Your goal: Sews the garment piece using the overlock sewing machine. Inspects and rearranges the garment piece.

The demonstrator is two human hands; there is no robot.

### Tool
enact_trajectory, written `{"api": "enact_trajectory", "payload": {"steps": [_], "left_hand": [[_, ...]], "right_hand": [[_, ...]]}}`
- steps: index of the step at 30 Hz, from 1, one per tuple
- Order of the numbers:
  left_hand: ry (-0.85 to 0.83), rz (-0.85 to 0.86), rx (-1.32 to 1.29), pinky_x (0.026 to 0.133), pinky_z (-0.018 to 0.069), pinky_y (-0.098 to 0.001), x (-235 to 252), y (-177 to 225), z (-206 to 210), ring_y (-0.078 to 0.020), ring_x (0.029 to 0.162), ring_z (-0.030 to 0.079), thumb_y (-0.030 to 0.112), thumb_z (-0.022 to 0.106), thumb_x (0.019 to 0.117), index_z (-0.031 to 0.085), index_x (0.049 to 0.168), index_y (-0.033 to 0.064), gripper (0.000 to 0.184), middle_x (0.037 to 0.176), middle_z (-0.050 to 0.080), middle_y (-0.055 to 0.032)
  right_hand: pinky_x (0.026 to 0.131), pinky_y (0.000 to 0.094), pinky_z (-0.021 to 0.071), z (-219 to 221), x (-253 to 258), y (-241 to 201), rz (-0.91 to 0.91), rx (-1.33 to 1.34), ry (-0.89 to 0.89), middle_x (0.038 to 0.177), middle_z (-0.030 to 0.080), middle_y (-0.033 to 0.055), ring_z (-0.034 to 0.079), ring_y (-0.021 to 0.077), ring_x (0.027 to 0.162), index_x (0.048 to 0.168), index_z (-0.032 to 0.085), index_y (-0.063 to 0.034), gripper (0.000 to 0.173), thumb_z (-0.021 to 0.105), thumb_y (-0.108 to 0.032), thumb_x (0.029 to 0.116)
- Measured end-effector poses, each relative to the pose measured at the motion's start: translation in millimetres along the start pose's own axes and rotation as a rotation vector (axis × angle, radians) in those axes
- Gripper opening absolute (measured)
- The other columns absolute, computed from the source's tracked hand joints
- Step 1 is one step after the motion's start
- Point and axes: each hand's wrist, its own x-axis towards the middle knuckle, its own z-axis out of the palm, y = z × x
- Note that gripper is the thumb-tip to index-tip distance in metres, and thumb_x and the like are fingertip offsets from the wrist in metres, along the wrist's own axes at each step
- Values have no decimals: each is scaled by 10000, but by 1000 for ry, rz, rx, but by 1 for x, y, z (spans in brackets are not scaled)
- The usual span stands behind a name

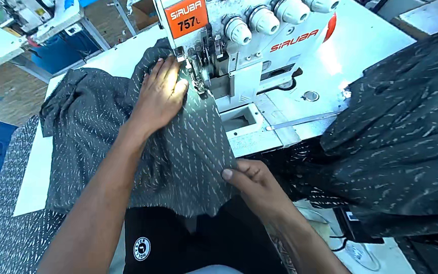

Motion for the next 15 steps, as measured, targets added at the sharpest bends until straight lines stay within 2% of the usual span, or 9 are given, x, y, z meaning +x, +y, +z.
{"api": "enact_trajectory", "payload": {"steps": [2, 7, 10, 11, 12, 14, 15], "left_hand": [[-9, 3, 24, 1248, 161, -592, 15, -11, -1, -294, 1575, 197, 475, 264, 1068, 369, 1591, 70, 670, 1680, 298, -103], [-83, -24, 83, 1223, 149, -652, 54, -28, -11, -327, 1579, 171, 466, 219, 1048, 334, 1608, 77, 691, 1700, 238, -117], [-117, -70, 72, 1229, 83, -679, 76, -39, -13, -314, 1591, 121, 487, 202, 1063, 280, 1633, 98, 695, 1712, 210, -104], [-71, -68, 67, 1238, 89, -663, 81, -43, -14, -318, 1586, 150, 489, 211, 1068, 290, 1626, 85, 694, 1698, 245, -123], [39, -48, 62, 1245, 151, -625, 84, -46, -13, -330, 1559, 243, 466, 258, 1069, 353, 1591, 58, 669, 1650, 338, -162], [422, 80, 46, 1177, 358, -500, 75, -44, -14, -329, 1382, 502, 337, 409, 1066, 563, 1413, 11, 500, 1425, 577, -208], [583, 169, 8, 1102, 418, -466, 61, -38, -17, -319, 1276, 565, 254, 440, 1066, 609, 1339, -5, 412, 1311, 629, -211]], "right_hand": [[612, 269, 571, 5, 11, -3, -17, 21, 11, 760, 682, 67, 655, 107, 664, 939, 733, -64, 227, 590, -217, 1028], [678, 332, 618, 15, 39, -14, -27, 147, 9, 866, 706, 112, 698, 151, 747, 1024, 710, -13, 231, 523, -146, 1054], [737, 404, 656, 21, 50, -20, 4, 314, -12, 966, 726, 160, 749, 219, 809, 1103, 680, 12, 231, 483, -104, 1069], [751, 413, 657, 22, 53, -21, 3, 357, -8, 981, 727, 166, 754, 229, 815, 1113, 675, 12, 233, 475, -100, 1071], [757, 415, 656, 24, 54, -20, -5, 391, 2, 988, 728, 168, 754, 231, 814, 1118, 676, 11, 235, 476, -102, 1071], [769, 415, 653, 25, 55, -16, -21, 415, 7, 998, 725, 168, 751, 229, 822, 1124, 677, 9, 238, 476, -110, 1074], [775, 416, 652, 24, 53, -15, -23, 409, 1, 1000, 721, 171, 749, 229, 826, 1120, 671, 9, 236, 475, -115, 1077]]}}
